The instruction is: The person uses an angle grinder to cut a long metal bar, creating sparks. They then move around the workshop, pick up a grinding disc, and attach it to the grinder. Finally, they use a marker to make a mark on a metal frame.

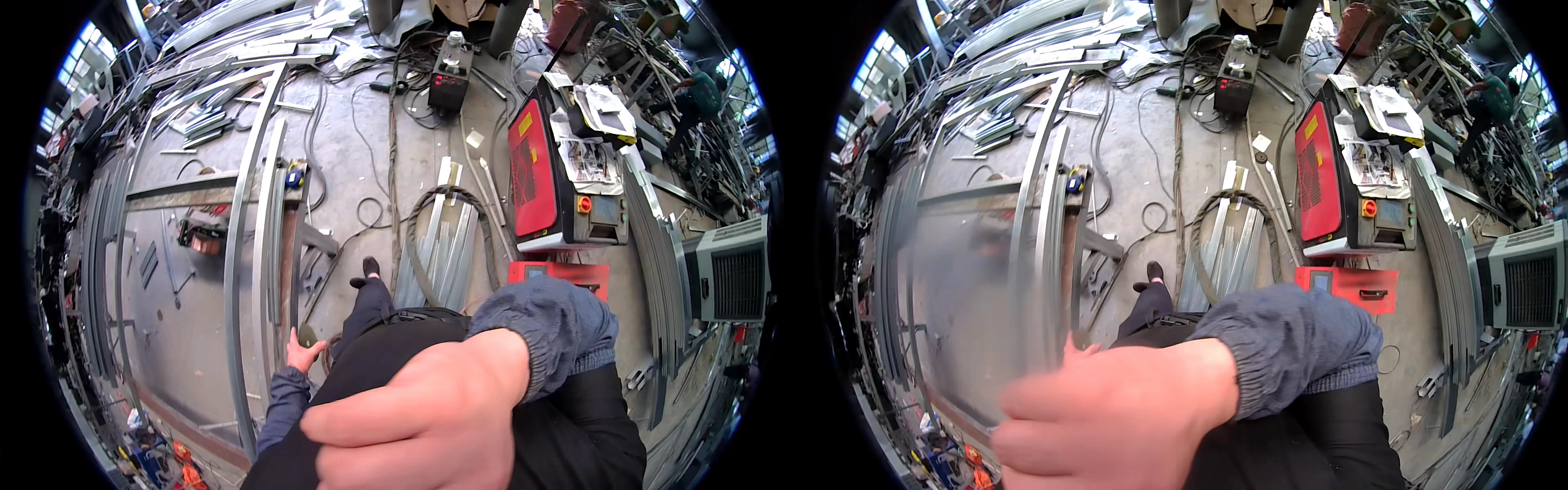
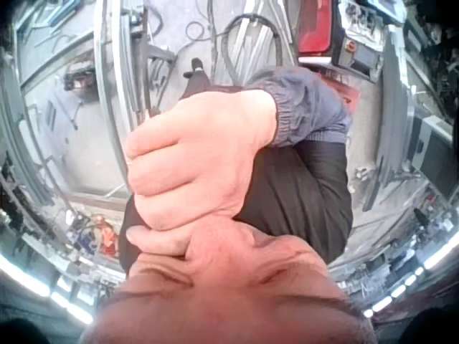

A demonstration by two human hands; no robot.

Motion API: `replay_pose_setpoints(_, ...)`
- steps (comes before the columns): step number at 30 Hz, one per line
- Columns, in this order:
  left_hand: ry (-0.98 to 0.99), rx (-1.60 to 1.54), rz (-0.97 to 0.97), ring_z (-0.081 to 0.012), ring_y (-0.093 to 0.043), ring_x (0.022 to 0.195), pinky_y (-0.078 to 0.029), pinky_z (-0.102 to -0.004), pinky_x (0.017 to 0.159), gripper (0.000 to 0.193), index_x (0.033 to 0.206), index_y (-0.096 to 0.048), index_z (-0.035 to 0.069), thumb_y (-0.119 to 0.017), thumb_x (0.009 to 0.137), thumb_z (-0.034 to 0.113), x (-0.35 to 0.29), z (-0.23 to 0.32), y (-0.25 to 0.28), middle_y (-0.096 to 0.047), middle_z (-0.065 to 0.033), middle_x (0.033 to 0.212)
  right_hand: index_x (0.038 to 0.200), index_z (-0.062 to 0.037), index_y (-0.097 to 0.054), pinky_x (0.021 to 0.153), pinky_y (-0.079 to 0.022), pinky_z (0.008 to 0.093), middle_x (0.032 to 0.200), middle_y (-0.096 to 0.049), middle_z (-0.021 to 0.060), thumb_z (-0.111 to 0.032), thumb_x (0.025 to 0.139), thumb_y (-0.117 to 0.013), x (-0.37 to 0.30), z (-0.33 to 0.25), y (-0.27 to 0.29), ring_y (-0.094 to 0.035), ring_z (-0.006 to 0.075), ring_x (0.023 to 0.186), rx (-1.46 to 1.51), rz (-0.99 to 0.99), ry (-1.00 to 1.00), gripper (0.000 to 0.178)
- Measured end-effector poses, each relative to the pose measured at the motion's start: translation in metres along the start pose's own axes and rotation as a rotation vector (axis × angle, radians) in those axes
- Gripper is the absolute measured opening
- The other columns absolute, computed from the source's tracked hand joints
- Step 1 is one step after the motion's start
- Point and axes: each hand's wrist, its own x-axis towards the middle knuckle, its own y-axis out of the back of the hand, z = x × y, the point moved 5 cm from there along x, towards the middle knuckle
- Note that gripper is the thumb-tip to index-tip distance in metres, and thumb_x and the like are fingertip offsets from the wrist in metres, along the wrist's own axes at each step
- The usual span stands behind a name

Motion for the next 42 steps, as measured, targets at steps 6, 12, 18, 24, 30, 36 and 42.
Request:
replay_pose_setpoints(6,-0.071,-0.182,0.097,-0.0364,-0.05,0.136,-0.044,-0.0449,0.112,0.121,0.163,-0.025,0.004,-0.094,0.069,0.033,0.17,0.15,0.044,-0.046,-0.0256,0.148,0.099,-0.0048,-0.07,0.065,-0.054,0.0348,0.078,-0.056,0.004,-0.006,0.088,-0.068,-0.019,0.207,0.004,-0.05,0.0174,0.061,0.086,0.047,0.158,0.011)
replay_pose_setpoints(12,-0.542,-0.077,0.086,-0.0394,-0.047,0.133,-0.039,-0.0452,0.115,0.126,0.162,-0.021,-0.001,-0.094,0.068,0.041,0.349,0.376,0.122,-0.045,-0.026,0.142,0.1,-0.0031,-0.072,0.061,-0.049,0.0337,0.081,-0.054,0.0044,-0.009,0.093,-0.065,0.017,0.373,-0.011,-0.05,0.018,0.063,0.08,0.028,-0.004,0.012)
replay_pose_setpoints(18,-0.634,-0.274,-0.056,-0.034,-0.053,0.125,-0.048,-0.043,0.106,0.123,0.164,-0.018,0.005,-0.092,0.07,0.032,0.446,0.58,0.156,-0.044,-0.0208,0.139,0.105,-0.0003,-0.072,0.063,-0.051,0.0356,0.086,-0.057,0.0055,-0.01,0.091,-0.069,0.019,0.52,0.019,-0.054,0.0179,0.067,0.082,0.008,-0.012,0.017)
replay_pose_setpoints(24,-0.572,-0.6,-0.127,-0.0339,-0.051,0.124,-0.051,-0.045,0.1,0.136,0.167,-0.009,0.014,-0.097,0.066,0.035,0.541,0.663,0.141,-0.039,-0.0196,0.146,0.112,0.0016,-0.057,0.073,-0.059,0.0439,0.081,-0.066,0.0123,0.012,0.094,-0.048,-0.045,0.737,0.15,-0.063,0.0236,0.072,0.211,0.12,-0.544,0.023)
replay_pose_setpoints(30,-0.811,-0.279,0.177,-0.0428,-0.041,0.138,-0.038,-0.0468,0.116,0.137,0.166,-0.013,0.008,-0.096,0.061,0.04,0.608,0.82,0.138,-0.038,-0.0236,0.148,0.137,0.0039,-0.056,0.097,-0.051,0.0348,0.117,-0.069,0.0142,-0.03,0.101,-0.067,-0.252,0.963,0.205,-0.066,0.0221,0.109,0.069,-0.59,-1.699,0.05)
replay_pose_setpoints(36,-0.727,-0.039,0.332,-0.0403,-0.042,0.138,-0.042,-0.049,0.113,0.119,0.159,-0.031,0.007,-0.093,0.063,0.04,0.682,0.896,0.18,-0.039,-0.016,0.152,0.117,0.0037,-0.067,0.079,-0.054,0.035,0.096,-0.074,0.0088,-0.026,0.102,-0.063,-0.303,1.102,0.178,-0.068,0.0181,0.087,0.369,-0.562,-1.735,0.033)
replay_pose_setpoints(42,-0.062,-0.572,0.206,-0.0316,-0.055,0.129,-0.047,-0.0407,0.105,0.101,0.163,-0.024,0.001,-0.075,0.093,0.052,0.845,0.771,0.179,-0.042,-0.0197,0.154,0.113,-0.0001,-0.068,0.061,-0.054,0.0311,0.091,-0.071,0.0037,-0.023,0.103,-0.063,-0.342,1.254,0.168,-0.064,0.012,0.074,0.351,-0.23,-1.975,0.025)
